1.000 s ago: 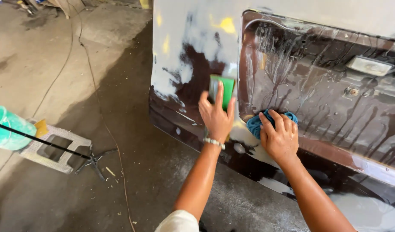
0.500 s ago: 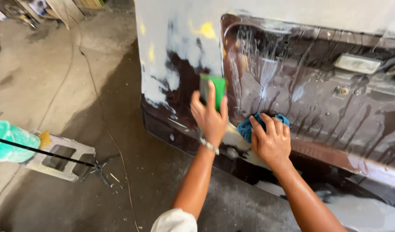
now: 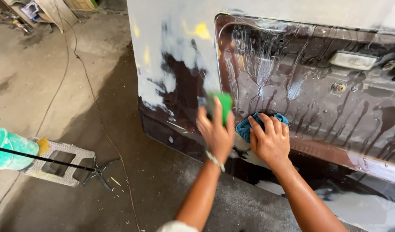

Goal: The person scrubs a large, detached car door panel with a green sponge and a blue cloth. They repeatedly dip the sponge into a bucket of water and wipe the surface to remove residue.

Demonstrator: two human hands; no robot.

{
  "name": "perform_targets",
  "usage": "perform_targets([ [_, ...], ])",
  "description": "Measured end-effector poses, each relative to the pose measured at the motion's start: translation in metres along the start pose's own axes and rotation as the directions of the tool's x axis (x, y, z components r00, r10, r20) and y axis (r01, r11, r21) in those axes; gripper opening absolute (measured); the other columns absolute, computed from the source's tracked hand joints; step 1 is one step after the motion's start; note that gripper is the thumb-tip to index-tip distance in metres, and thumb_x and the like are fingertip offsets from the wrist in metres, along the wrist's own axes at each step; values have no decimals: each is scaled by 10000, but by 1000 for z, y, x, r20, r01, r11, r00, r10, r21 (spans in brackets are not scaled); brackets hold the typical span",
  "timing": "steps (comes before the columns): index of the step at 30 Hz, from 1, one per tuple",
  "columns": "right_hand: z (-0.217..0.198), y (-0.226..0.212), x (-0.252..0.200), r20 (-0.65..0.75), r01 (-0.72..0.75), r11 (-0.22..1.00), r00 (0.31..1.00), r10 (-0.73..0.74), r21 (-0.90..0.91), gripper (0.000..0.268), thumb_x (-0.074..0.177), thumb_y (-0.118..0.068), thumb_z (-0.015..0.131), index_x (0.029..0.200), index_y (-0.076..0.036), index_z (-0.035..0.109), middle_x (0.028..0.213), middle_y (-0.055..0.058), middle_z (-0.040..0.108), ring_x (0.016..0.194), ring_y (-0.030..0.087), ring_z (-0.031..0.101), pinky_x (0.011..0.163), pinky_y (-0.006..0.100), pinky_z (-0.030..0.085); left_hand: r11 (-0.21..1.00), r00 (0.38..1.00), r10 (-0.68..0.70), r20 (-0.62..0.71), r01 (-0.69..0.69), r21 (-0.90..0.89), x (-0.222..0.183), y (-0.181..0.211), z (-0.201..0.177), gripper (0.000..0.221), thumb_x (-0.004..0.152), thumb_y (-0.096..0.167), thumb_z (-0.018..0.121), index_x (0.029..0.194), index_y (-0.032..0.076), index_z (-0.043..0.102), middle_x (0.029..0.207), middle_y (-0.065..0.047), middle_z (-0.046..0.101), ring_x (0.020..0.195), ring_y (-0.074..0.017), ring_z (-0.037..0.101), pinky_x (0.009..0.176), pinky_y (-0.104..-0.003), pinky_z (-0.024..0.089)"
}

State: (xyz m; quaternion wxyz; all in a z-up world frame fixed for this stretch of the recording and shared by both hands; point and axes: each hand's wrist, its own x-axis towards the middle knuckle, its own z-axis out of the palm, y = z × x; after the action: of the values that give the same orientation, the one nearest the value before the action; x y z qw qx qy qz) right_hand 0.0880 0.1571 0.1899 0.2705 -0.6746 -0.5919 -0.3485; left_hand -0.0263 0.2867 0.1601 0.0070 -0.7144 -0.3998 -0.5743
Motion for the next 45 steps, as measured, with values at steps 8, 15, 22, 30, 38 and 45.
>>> perform_targets([
  [8, 0, 0, 4, -9, 12, 999, 1000, -12, 30, 357, 886, -195, 700, 1239, -146, 723, 1275, 82, 646, 1148, 289, 599, 968, 439, 429, 997, 997, 74, -26, -75, -18, 89, -5, 7, 619, 1027, 430, 659, 1578, 238, 455, 1396, -233, 447, 1242, -398, 483, 1056, -525, 417],
  [15, -1, 0, 4, -16, 13, 1000, 1000, -13, 18, 362, 881, -203, 702, 1239, -148, 724, 1269, 83, 645, 1138, 284, 601, 954, 436, 434, 999, 997, 45, 70, -45, 3, -40, 2, -2, 644, 998, 432, 631, 1578, 220, 450, 1463, -266, 413, 1318, -439, 459, 1078, -551, 390],
  [22, 2, -1, 1, -3, 25, 999, 1000, -25, 41, 374, 893, -207, 705, 1261, -143, 713, 1266, 76, 645, 1140, 281, 605, 958, 431, 435, 1000, 1000, 29, -3, -29, -9, 66, -10, 8, 631, 1026, 463, 649, 1582, 239, 454, 1434, -237, 434, 1268, -395, 486, 1055, -523, 420],
  [30, -1, 0, 3, -7, 14, 1000, 1000, -13, 18, 376, 869, -210, 706, 1239, -148, 722, 1265, 77, 647, 1132, 283, 606, 964, 436, 437, 999, 997, -2, 79, 5, -41, -48, -5, 2, 643, 1002, 454, 616, 1578, 225, 447, 1470, -258, 424, 1308, -402, 459, 1072, -521, 408],
  [38, -3, -3, 4, 3, 19, 999, 1000, -19, 29, 338, 898, -199, 707, 1231, -144, 728, 1262, 69, 651, 1129, 268, 605, 946, 426, 433, 993, 991, -115, -66, 113, -27, 57, -13, 8, 602, 1061, 417, 600, 1596, 206, 423, 1409, -253, 419, 1277, -404, 472, 1075, -526, 397],
  [45, -4, -2, 5, -19, 18, 1000, 1000, -18, 25, 342, 880, -192, 703, 1218, -141, 727, 1256, 65, 651, 1128, 273, 607, 951, 424, 434, 1000, 998, -2, 68, 1, 10, -15, -11, 1, 669, 1014, 429, 616, 1595, 189, 386, 1416, -285, 397, 1304, -445, 424, 1068, -566, 376],
])
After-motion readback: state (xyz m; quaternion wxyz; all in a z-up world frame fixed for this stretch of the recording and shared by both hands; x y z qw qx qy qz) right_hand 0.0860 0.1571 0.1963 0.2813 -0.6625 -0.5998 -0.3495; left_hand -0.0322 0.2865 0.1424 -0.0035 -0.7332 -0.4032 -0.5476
